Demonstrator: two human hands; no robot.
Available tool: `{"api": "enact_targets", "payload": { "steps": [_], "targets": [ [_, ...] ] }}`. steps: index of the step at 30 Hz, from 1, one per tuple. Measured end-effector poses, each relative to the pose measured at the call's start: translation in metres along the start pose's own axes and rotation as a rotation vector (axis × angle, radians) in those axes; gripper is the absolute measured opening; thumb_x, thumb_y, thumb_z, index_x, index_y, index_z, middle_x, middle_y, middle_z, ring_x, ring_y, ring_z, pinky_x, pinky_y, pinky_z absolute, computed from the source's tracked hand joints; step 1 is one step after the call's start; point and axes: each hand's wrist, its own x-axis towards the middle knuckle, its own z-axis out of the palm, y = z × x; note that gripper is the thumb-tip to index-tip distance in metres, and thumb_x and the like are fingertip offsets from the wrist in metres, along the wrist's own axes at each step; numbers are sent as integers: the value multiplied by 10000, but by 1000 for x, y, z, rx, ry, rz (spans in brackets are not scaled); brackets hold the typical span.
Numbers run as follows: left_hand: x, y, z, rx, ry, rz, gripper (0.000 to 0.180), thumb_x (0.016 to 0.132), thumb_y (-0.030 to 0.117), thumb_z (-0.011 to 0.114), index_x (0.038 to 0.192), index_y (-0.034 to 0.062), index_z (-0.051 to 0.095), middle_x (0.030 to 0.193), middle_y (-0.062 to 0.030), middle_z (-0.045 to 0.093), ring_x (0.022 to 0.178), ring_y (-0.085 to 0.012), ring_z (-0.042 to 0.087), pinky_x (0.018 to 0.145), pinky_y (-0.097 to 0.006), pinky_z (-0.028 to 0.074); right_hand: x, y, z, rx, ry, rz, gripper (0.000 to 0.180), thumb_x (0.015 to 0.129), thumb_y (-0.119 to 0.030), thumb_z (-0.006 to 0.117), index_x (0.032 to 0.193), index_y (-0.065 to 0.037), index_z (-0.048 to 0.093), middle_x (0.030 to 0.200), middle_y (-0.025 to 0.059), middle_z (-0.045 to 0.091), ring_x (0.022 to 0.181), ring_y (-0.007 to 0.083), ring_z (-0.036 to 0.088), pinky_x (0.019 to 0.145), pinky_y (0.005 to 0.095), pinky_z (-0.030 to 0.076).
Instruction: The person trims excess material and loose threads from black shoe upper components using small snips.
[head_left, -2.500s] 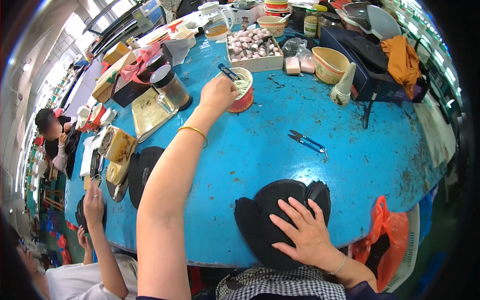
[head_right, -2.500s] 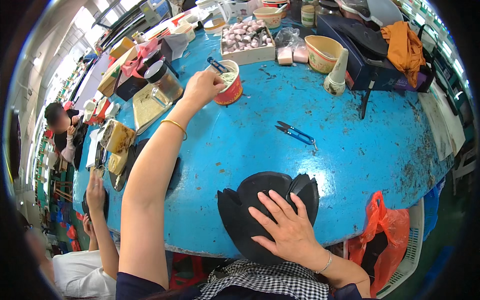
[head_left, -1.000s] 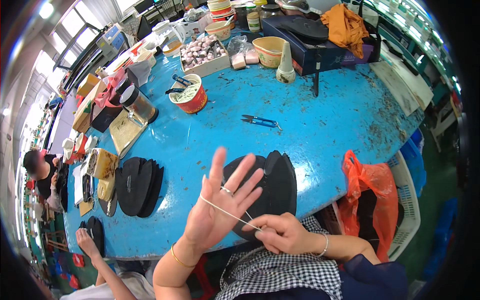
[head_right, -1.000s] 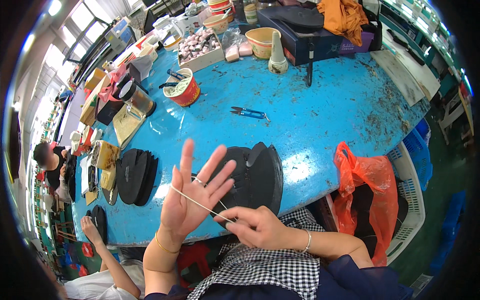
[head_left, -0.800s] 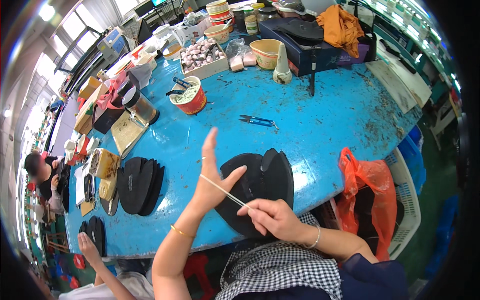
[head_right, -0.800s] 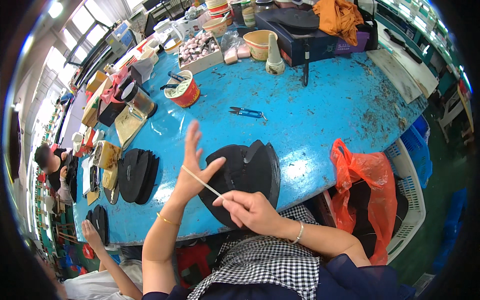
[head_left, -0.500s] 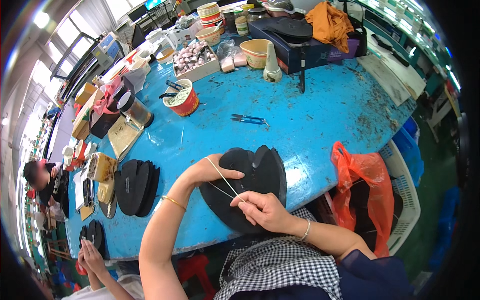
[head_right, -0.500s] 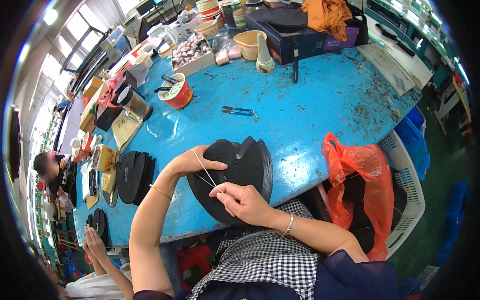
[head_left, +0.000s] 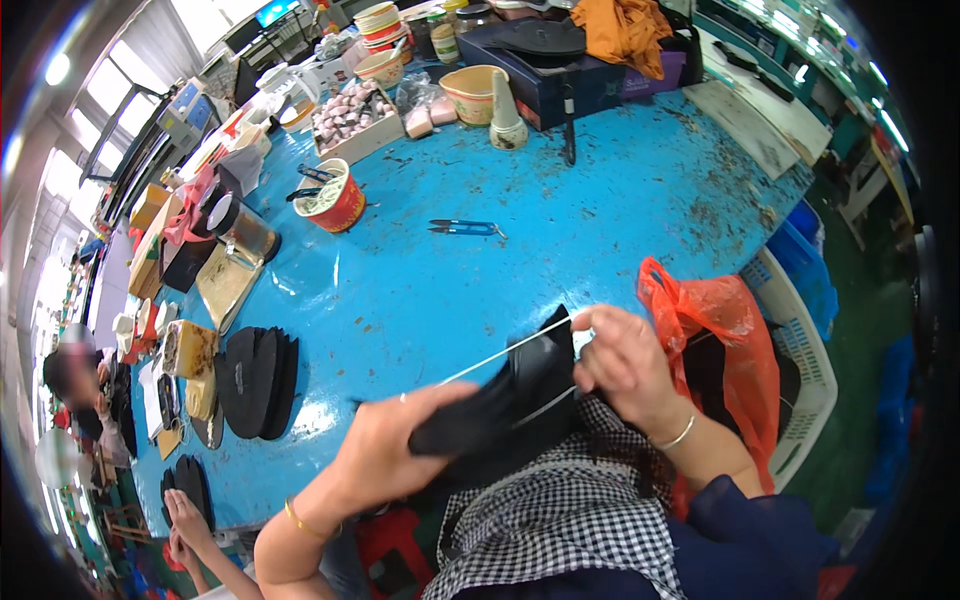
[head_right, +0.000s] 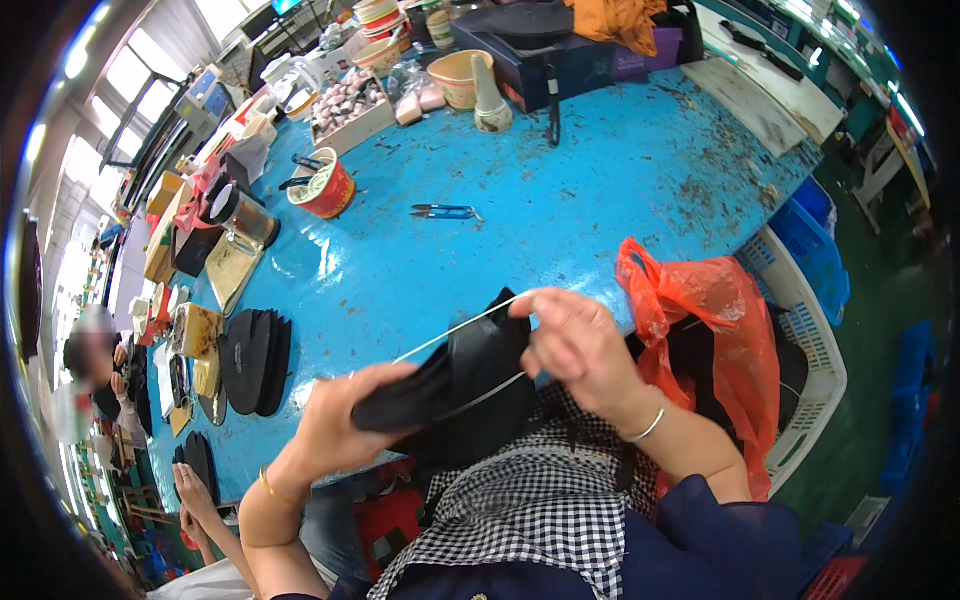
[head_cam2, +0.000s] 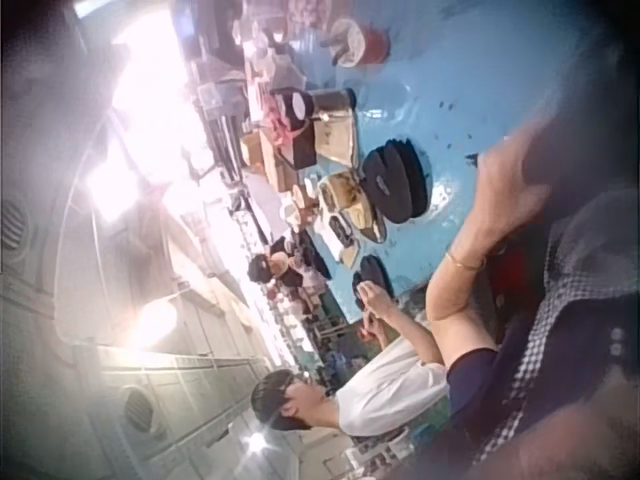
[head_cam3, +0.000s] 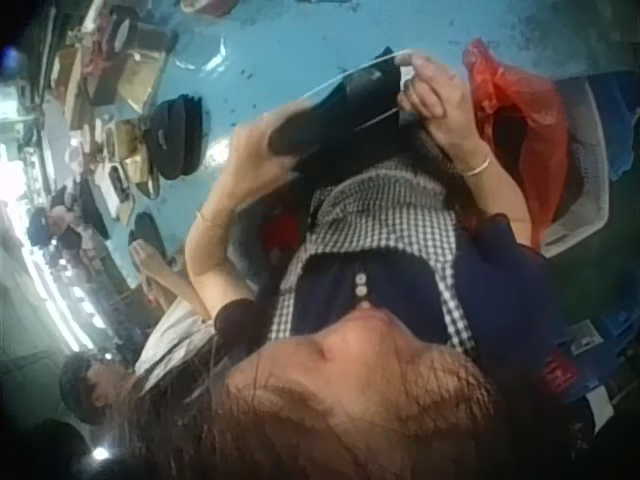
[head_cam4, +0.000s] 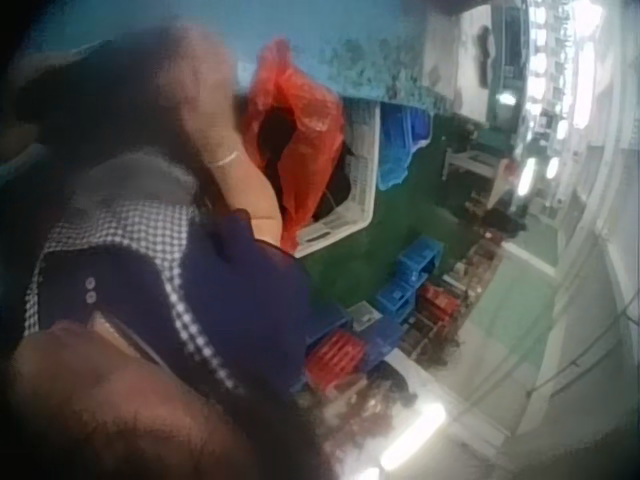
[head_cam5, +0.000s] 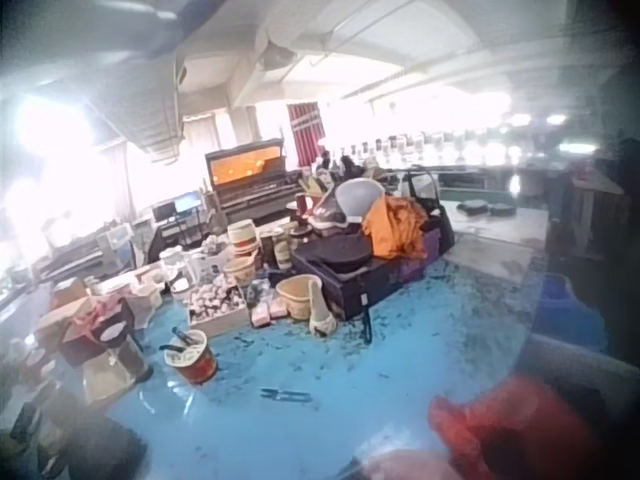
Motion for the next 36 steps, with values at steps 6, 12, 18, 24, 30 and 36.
{"api": "enact_targets", "payload": {
  "steps": [6,12,18,24,30,36],
  "targets": [
    [-19,15,10,-90,164,139,499,718,-30,800,1198,-9,666,1138,-165,742,1015,-271,742,882,-335,585,-41,24,-49,199,99,355,257,1068,-211,513,1140,-4,647,529,-92,350,475,52,381,677,291,534],
    [-22,14,22,-421,293,-70,701,569,36,969,1174,-56,629,1030,-115,741,963,-172,713,873,-308,568,-59,29,-64,-801,-29,-244,429,954,-225,709,1301,-6,583,1142,76,617,1027,175,606,1041,351,458],
    [31,45,55,-565,15,-97,676,582,69,992,1131,-54,617,1060,-128,722,951,-160,703,869,-297,560,-86,-8,-69,-626,-305,-163,1055,650,-145,948,1516,26,370,1550,148,434,1426,225,410,1193,406,319],
    [91,58,115,-1064,-179,-51,483,990,272,680,1345,-14,523,1289,-121,598,1302,-179,511,1119,-335,393,-132,-66,-157,-349,-38,73,1127,577,-109,939,1533,36,359,1490,127,515,1340,230,522,1148,412,420],
    [137,40,219,-478,-552,144,502,1055,229,523,1519,63,432,1464,-150,533,1404,-263,437,1180,-403,321,-221,-70,-210,-341,20,160,1108,577,-98,933,1523,38,373,1474,127,528,1335,233,526,1146,406,418],
    [184,48,279,-541,-410,217,643,954,133,650,1535,45,389,1328,-132,620,1107,-175,618,1001,-324,485,-209,-55,-219,-321,51,266,1085,576,-85,926,1511,40,389,1455,127,544,1328,236,531,1144,399,416]
  ]
}}
